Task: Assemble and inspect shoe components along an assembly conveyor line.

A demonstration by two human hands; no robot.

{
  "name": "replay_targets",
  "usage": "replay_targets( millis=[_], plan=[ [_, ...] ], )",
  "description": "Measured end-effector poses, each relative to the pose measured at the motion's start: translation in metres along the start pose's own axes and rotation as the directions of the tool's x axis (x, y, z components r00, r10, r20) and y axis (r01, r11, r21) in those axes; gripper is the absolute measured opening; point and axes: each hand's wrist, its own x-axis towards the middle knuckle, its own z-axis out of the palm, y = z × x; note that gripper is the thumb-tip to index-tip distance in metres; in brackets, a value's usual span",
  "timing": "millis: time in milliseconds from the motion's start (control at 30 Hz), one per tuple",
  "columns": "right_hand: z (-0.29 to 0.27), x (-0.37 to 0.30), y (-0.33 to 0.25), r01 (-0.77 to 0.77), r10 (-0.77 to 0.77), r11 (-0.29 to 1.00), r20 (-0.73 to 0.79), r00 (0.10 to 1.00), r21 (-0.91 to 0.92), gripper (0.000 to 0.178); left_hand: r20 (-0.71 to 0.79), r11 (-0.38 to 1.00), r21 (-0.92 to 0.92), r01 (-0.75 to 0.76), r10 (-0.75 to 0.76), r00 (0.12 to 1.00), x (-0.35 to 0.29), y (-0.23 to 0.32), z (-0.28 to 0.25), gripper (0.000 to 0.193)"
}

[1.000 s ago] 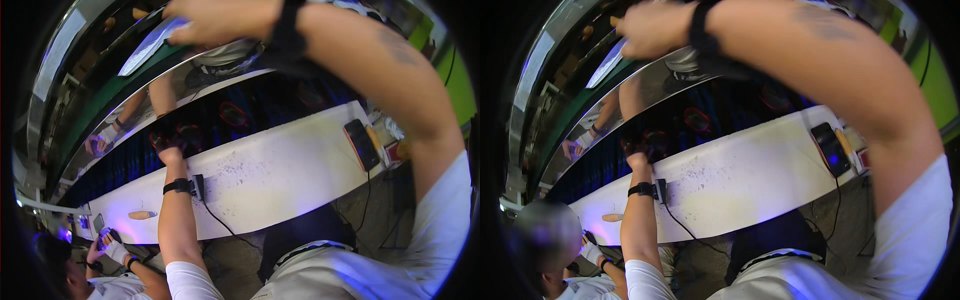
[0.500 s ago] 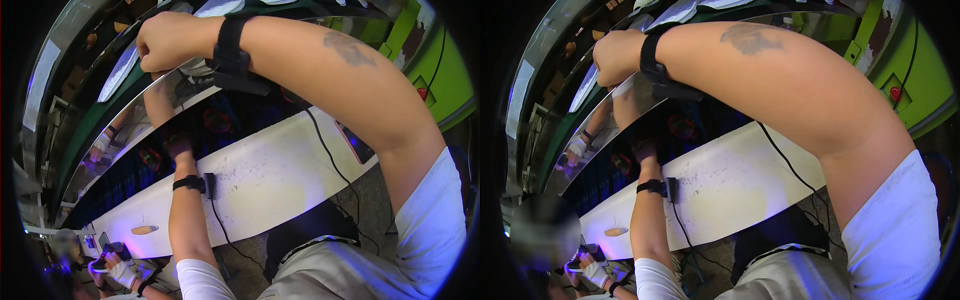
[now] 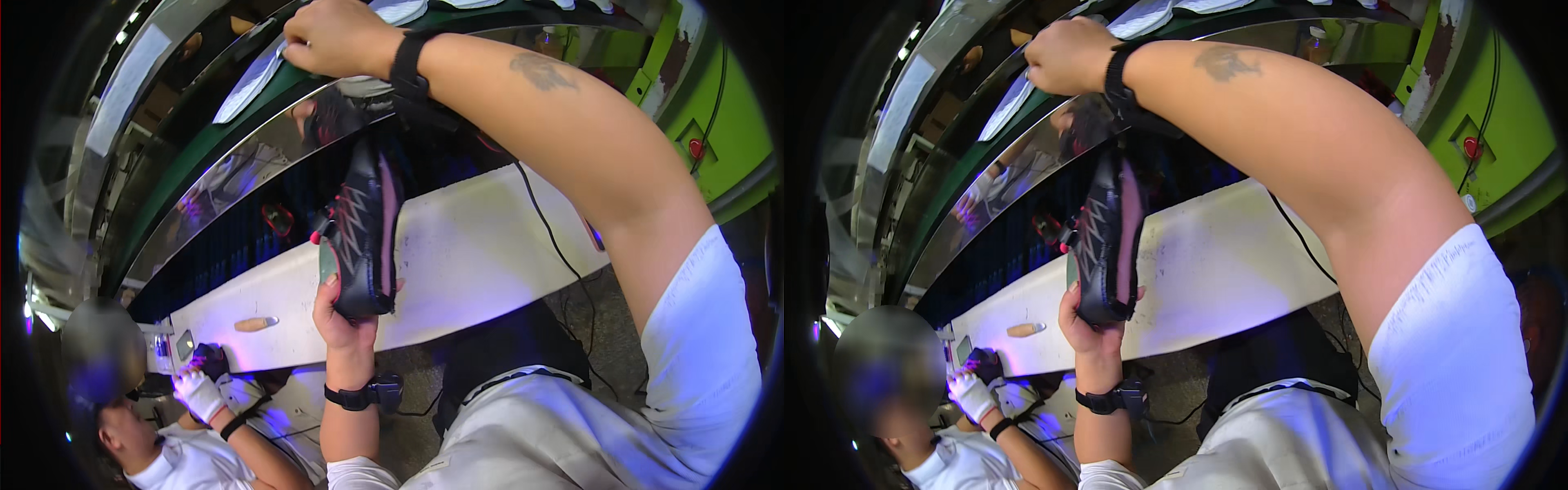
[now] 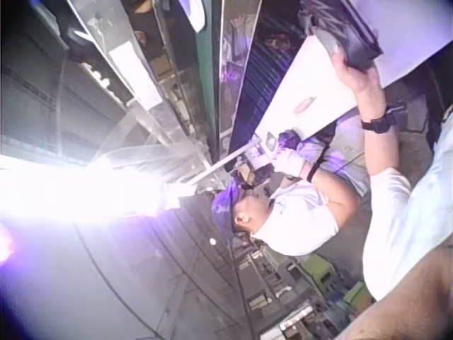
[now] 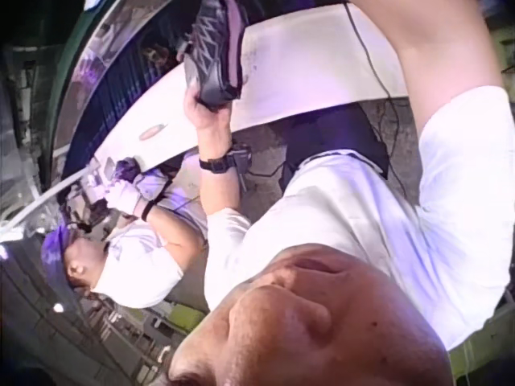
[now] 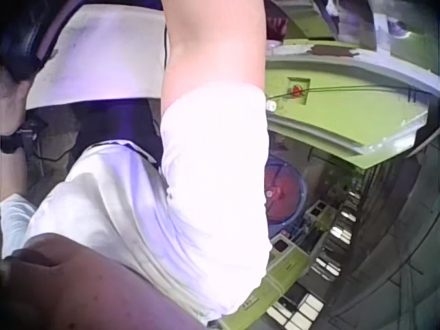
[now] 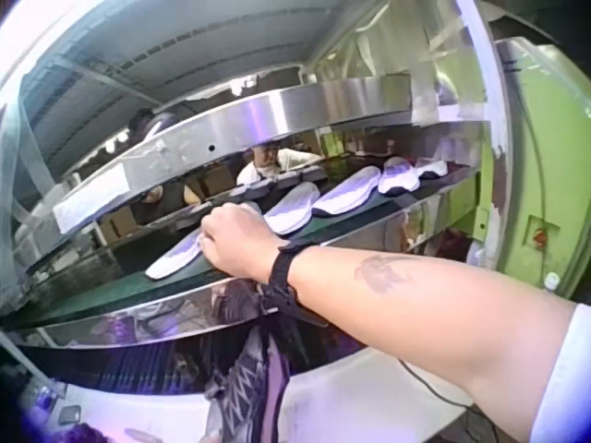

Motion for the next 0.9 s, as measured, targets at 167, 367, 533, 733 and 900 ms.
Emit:
replay_targets(
  millis=[167,367,533,733,900],
  plan=[
    [-0.075,-0.093,-0.037,0.082,0.027,0.899,-0.242,0.97,0.431,0.018,0.052,0.98,0.156,-0.127,0.12,0.991,-0.049,0.005,0.029,0.066],
    [-0.161,-0.296,-0.043,0.229,-0.321,0.878,0.161,0.933,0.42,0.007,-0.026,0.959,0.244,-0.145,0.156,0.987,-0.085,0.017,0.021,0.066],
    [-0.165,-0.332,-0.069,0.055,-0.174,0.954,0.396,0.902,0.294,0.025,0.02,0.923,0.378,-0.068,0.065,0.998,-0.094,0.021,0.029,0.071],
    [-0.126,-0.282,-0.119,-0.174,0.012,0.897,0.37,0.929,0.407,0.112,0.133,0.894,0.447,-0.045,-0.016,0.991,-0.105,0.016,0.06,0.075],
    [-0.099,-0.304,-0.138,-0.491,0.277,0.611,0.413,0.868,0.622,0.113,0.371,0.487,0.752,-0.443,0.243,0.896,-0.106,-0.022,0.065,0.086]
  ],
)
